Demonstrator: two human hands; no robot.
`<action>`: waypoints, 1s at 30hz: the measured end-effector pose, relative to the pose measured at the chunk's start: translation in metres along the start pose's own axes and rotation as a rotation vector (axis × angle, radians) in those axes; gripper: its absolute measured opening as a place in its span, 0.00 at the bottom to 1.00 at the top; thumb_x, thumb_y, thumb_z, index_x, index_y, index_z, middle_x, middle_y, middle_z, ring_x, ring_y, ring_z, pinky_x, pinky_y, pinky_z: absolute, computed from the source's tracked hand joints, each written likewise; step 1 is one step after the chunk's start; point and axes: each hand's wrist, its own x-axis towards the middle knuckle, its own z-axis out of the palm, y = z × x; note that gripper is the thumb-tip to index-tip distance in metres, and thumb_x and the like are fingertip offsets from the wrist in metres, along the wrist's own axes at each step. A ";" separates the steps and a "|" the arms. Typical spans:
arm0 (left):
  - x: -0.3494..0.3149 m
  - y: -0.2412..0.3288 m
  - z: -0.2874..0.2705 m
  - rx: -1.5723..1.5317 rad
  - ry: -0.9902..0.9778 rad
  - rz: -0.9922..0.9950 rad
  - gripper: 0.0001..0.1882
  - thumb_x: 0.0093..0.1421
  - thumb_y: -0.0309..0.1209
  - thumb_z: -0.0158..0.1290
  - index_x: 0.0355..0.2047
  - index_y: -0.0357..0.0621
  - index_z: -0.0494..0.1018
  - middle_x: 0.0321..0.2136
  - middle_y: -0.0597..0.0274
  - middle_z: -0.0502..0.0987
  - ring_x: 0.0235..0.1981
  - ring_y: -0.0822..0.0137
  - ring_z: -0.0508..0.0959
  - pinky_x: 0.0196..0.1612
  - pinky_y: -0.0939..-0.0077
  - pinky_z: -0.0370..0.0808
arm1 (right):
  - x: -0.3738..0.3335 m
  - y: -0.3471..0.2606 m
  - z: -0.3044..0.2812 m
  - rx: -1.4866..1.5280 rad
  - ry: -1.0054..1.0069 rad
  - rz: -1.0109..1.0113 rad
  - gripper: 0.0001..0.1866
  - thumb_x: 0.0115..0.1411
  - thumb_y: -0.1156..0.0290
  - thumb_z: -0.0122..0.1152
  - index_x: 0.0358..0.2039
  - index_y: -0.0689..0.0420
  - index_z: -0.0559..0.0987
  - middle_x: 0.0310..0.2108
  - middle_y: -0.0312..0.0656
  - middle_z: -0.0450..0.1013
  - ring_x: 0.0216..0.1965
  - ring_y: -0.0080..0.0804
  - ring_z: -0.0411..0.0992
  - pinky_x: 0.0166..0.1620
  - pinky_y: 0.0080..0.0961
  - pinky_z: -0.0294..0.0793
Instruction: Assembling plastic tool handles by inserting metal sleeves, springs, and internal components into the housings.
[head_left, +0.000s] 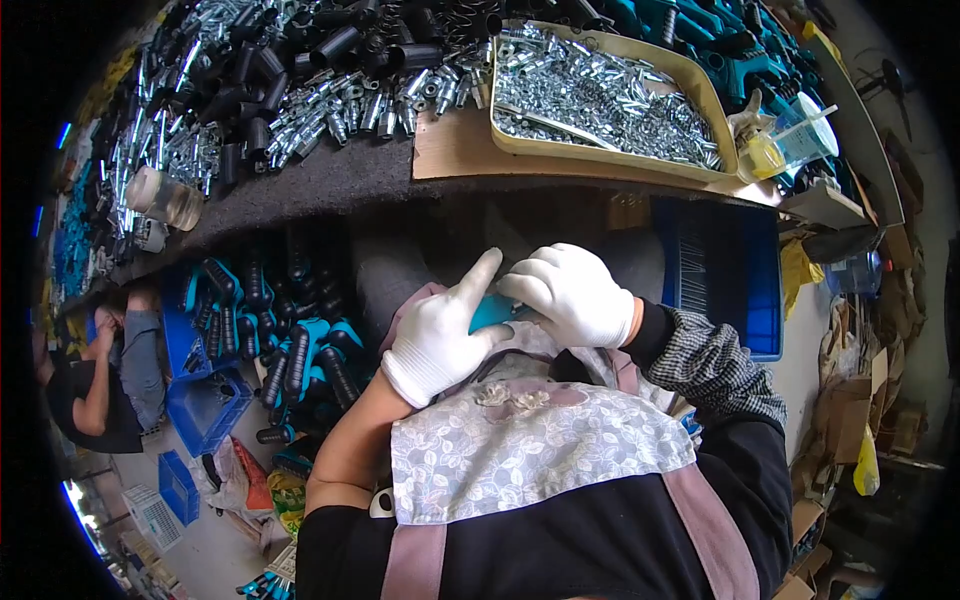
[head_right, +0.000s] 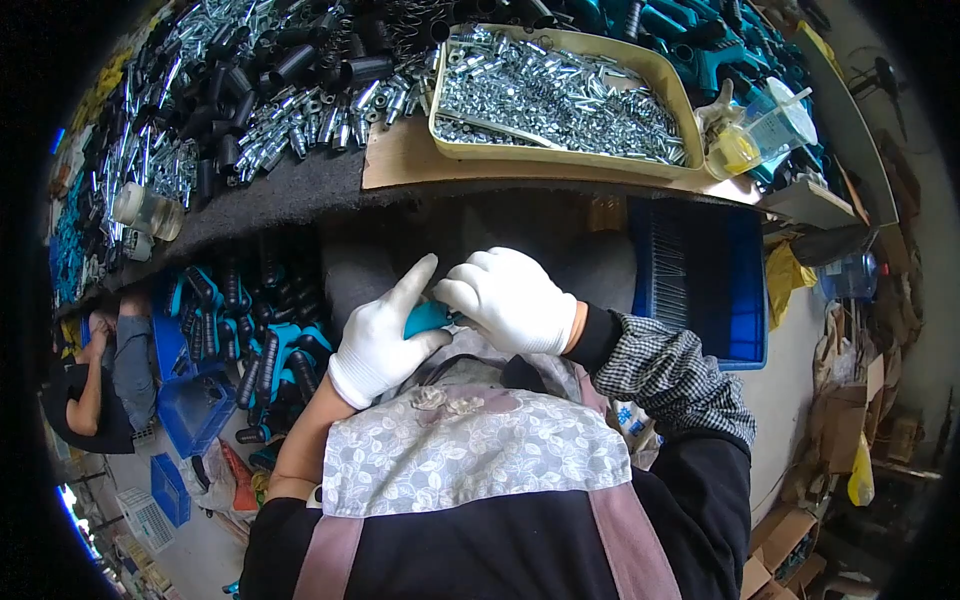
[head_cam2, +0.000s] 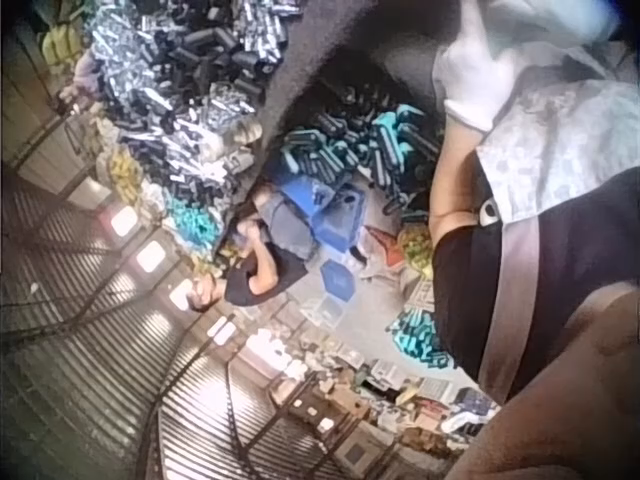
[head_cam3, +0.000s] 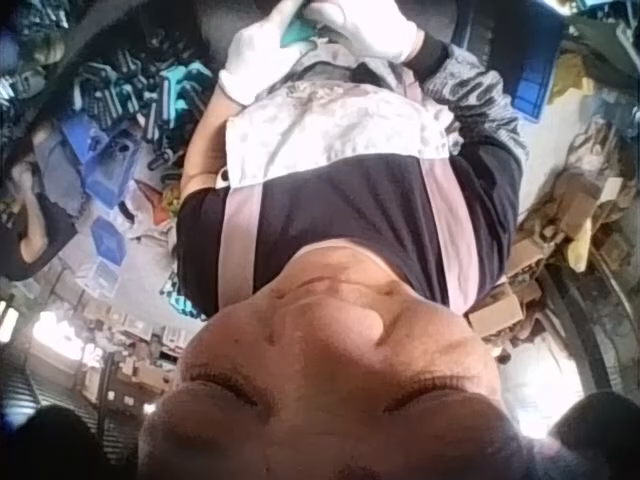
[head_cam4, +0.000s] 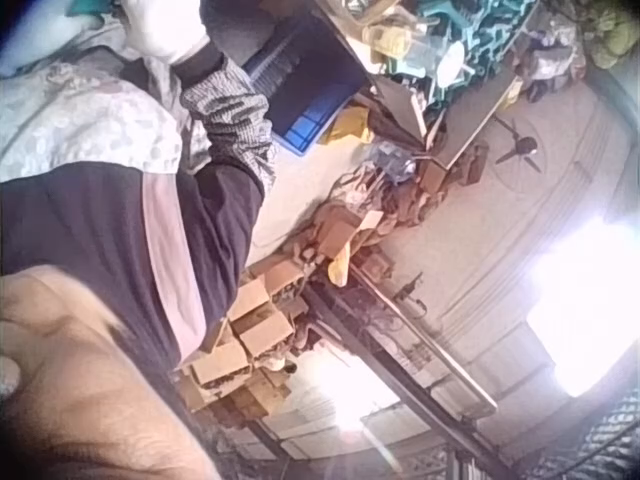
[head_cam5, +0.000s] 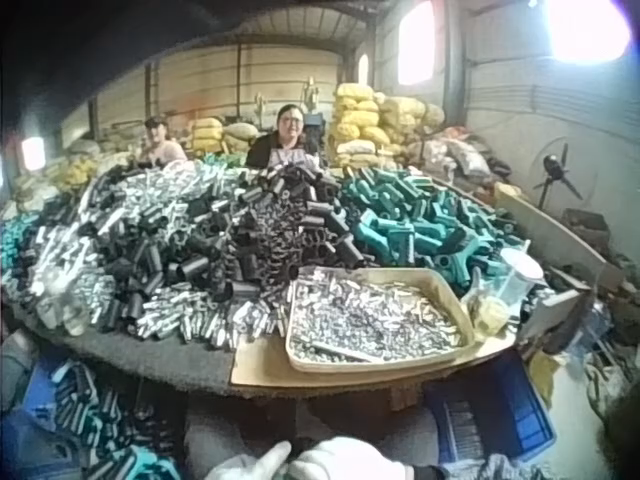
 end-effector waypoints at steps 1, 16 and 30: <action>-0.001 0.000 0.002 -0.119 -0.029 -0.089 0.45 0.47 0.34 0.68 0.65 0.43 0.61 0.37 0.45 0.81 0.35 0.48 0.83 0.40 0.60 0.79 | 0.000 0.001 0.001 -0.060 0.030 -0.078 0.25 0.43 0.66 0.72 0.44 0.55 0.78 0.38 0.41 0.76 0.38 0.45 0.76 0.42 0.38 0.75; -0.002 0.004 -0.007 -0.051 0.113 0.242 0.23 0.48 0.27 0.64 0.47 0.44 0.76 0.39 0.53 0.80 0.37 0.53 0.83 0.39 0.65 0.79 | 0.013 0.000 -0.021 0.322 -0.249 0.332 0.27 0.45 0.54 0.75 0.39 0.62 0.82 0.25 0.53 0.77 0.28 0.50 0.79 0.34 0.36 0.77; -0.009 0.000 -0.023 -0.258 0.205 0.032 0.24 0.48 0.22 0.65 0.47 0.33 0.76 0.40 0.45 0.81 0.40 0.52 0.83 0.45 0.68 0.79 | 0.089 0.077 -0.087 -0.112 0.245 0.236 0.14 0.58 0.65 0.63 0.42 0.59 0.82 0.37 0.52 0.78 0.38 0.50 0.78 0.42 0.39 0.77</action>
